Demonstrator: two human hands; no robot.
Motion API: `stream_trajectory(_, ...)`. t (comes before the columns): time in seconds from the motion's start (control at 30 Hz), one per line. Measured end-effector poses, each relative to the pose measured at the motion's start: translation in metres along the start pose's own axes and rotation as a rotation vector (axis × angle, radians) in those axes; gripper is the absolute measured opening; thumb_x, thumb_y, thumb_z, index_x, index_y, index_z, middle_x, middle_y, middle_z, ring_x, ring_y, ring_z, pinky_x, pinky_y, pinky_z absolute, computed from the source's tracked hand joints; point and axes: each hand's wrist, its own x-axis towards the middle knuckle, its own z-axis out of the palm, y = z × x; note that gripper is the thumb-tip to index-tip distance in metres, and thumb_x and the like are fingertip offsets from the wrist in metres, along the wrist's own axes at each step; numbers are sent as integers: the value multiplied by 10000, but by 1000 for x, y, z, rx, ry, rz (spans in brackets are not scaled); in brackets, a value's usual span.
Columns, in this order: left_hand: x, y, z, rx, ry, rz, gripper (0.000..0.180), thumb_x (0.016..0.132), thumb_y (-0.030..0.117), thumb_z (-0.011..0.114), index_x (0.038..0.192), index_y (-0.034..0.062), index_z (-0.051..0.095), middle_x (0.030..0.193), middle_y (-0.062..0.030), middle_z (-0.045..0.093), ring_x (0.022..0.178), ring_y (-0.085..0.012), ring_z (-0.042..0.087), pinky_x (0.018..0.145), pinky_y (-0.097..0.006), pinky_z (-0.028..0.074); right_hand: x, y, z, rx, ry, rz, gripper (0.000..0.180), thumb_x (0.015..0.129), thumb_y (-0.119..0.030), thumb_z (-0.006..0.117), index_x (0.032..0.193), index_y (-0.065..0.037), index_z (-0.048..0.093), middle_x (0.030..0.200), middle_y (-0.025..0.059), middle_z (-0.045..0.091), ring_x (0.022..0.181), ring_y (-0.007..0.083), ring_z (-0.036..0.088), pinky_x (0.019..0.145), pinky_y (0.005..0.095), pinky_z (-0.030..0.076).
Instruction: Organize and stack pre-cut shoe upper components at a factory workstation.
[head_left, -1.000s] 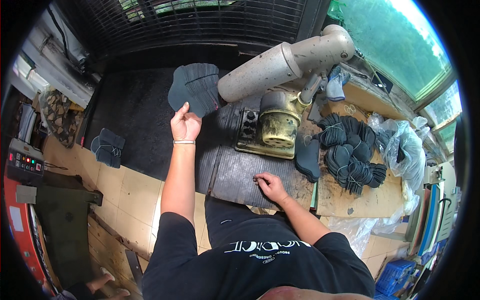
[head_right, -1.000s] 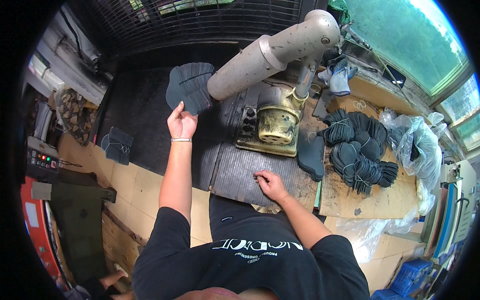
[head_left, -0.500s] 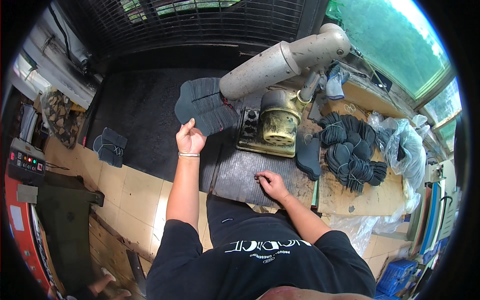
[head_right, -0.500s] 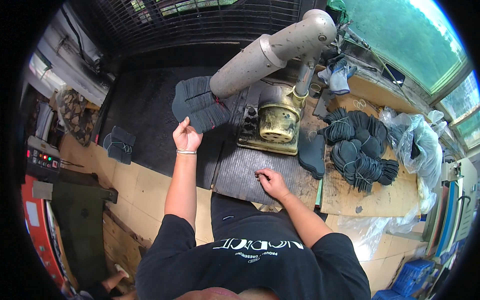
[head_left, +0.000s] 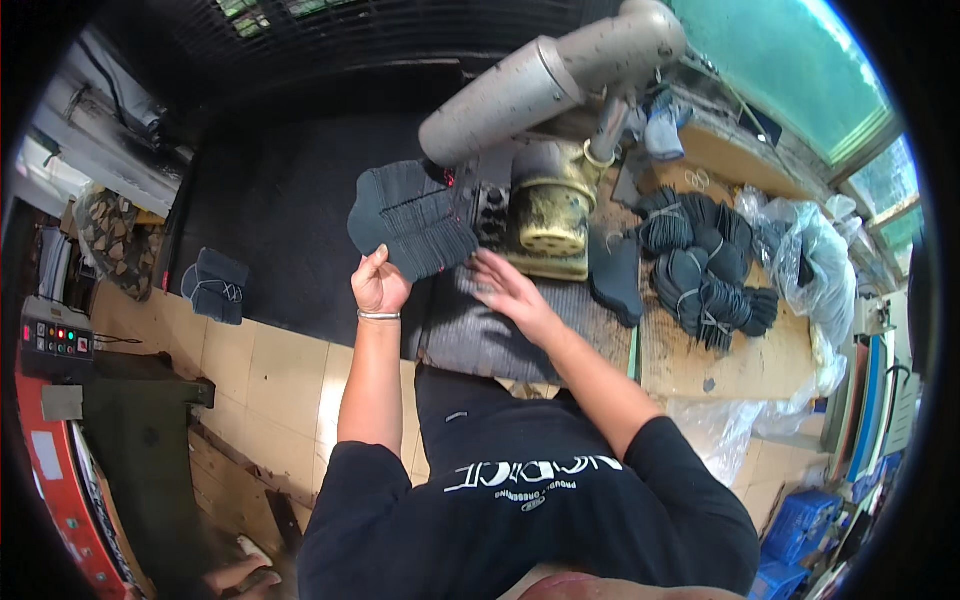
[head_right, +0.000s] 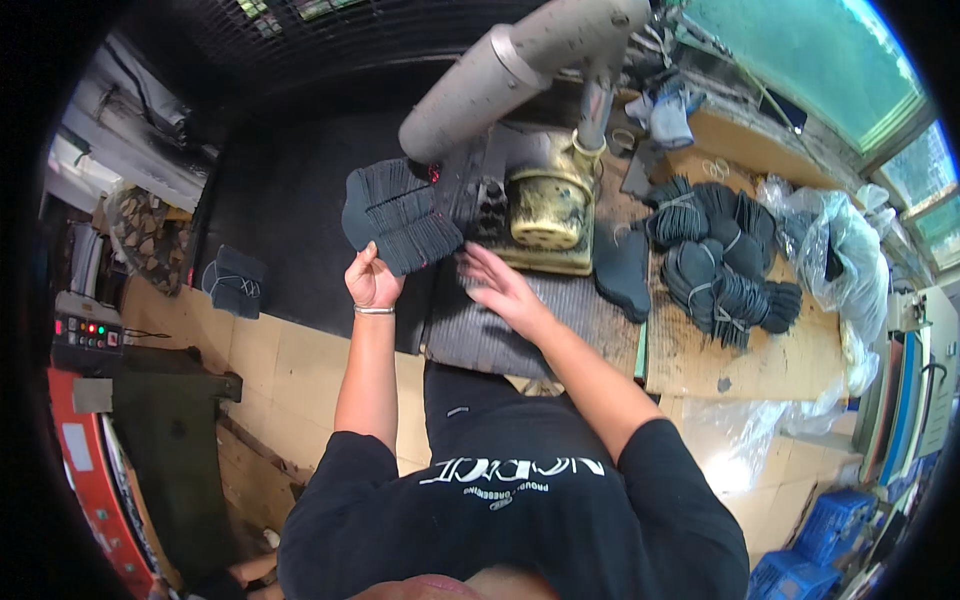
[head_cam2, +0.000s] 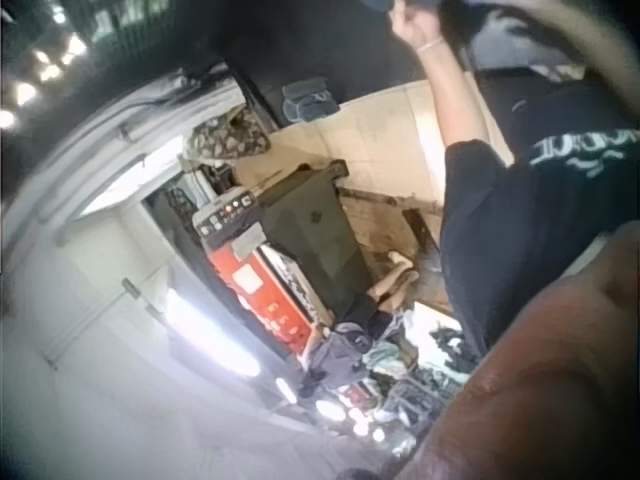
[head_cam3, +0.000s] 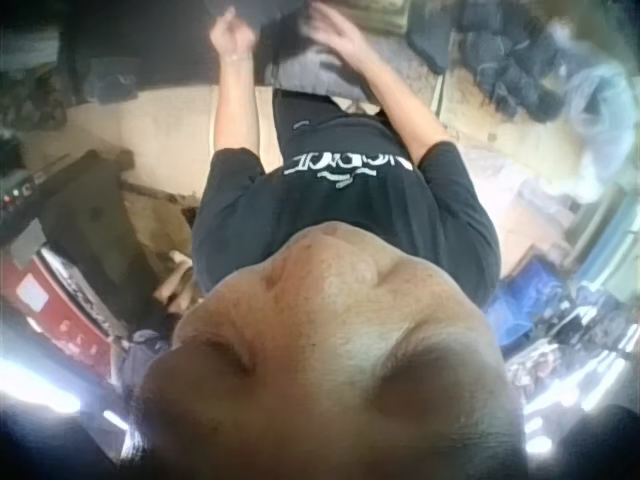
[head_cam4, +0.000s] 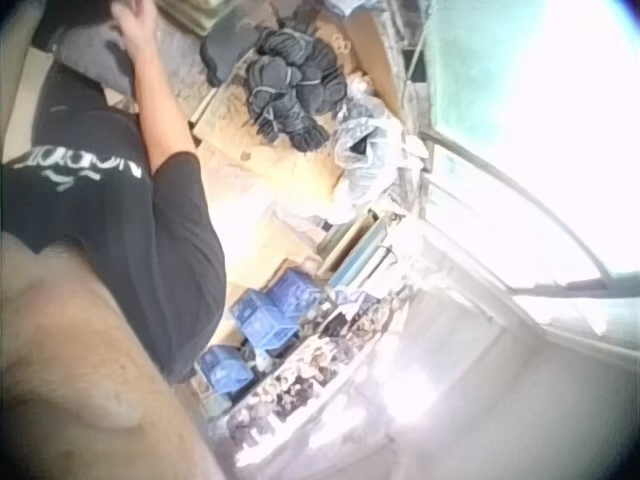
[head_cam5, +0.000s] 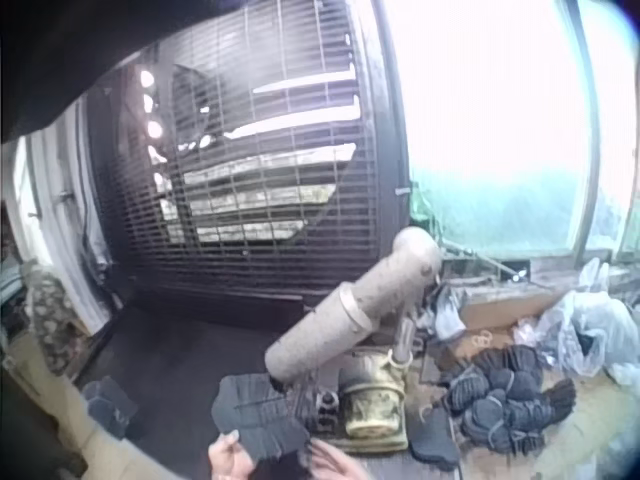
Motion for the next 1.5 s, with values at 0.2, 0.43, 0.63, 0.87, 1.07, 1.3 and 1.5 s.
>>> stream_trajectory(0.2,-11,-17,19,165,160,87,382,868,18,553,1245,-38,523,1271,-152,562,1226,-298,498,1089,-480,329,31,-5,45,405,48,18,682,838,-46,557,1459,-76,278,1440,75,381,1320,208,378,1066,386,331)
stream_trajectory(0.43,0,-16,32,313,212,257,434,864,-13,554,1292,-4,483,1261,-117,561,1192,-261,517,1064,-436,367,57,5,66,595,91,-23,742,796,19,531,1468,-83,234,1492,76,305,1372,222,300,1104,416,269)
stream_trajectory(0.63,45,9,39,266,252,340,354,862,-25,558,1215,-14,535,1223,-121,588,1158,-258,535,1035,-405,400,114,-2,77,680,86,-114,757,742,79,484,1451,-57,258,1455,96,349,1340,229,341,1089,340,312)
stream_trajectory(0.87,79,27,66,231,174,370,282,865,-13,569,1144,-48,567,1189,-138,608,1151,-272,541,1041,-409,391,146,-34,88,688,45,-234,765,723,74,479,1447,-56,270,1445,90,373,1343,221,343,1105,339,288)
stream_trajectory(1.07,76,22,71,215,183,353,251,873,11,569,1111,-67,574,1179,-156,608,1158,-288,535,1046,-436,376,140,-31,83,629,44,-243,713,754,25,535,1421,-101,316,1415,54,392,1300,206,366,1078,381,308)
stream_trajectory(1.3,66,19,56,183,191,301,283,887,45,561,1139,-84,548,1257,-189,562,1221,-347,478,1072,-497,326,124,-22,81,684,100,-196,748,745,65,496,1447,-75,280,1397,65,394,1277,198,378,1085,358,316)
stream_trajectory(1.5,61,17,37,161,212,246,297,887,50,555,1165,-56,551,1281,-194,548,1234,-333,475,1072,-482,332,111,-14,77,712,146,-193,662,751,76,530,1372,-88,371,1347,64,440,1244,213,410,1063,399,337)
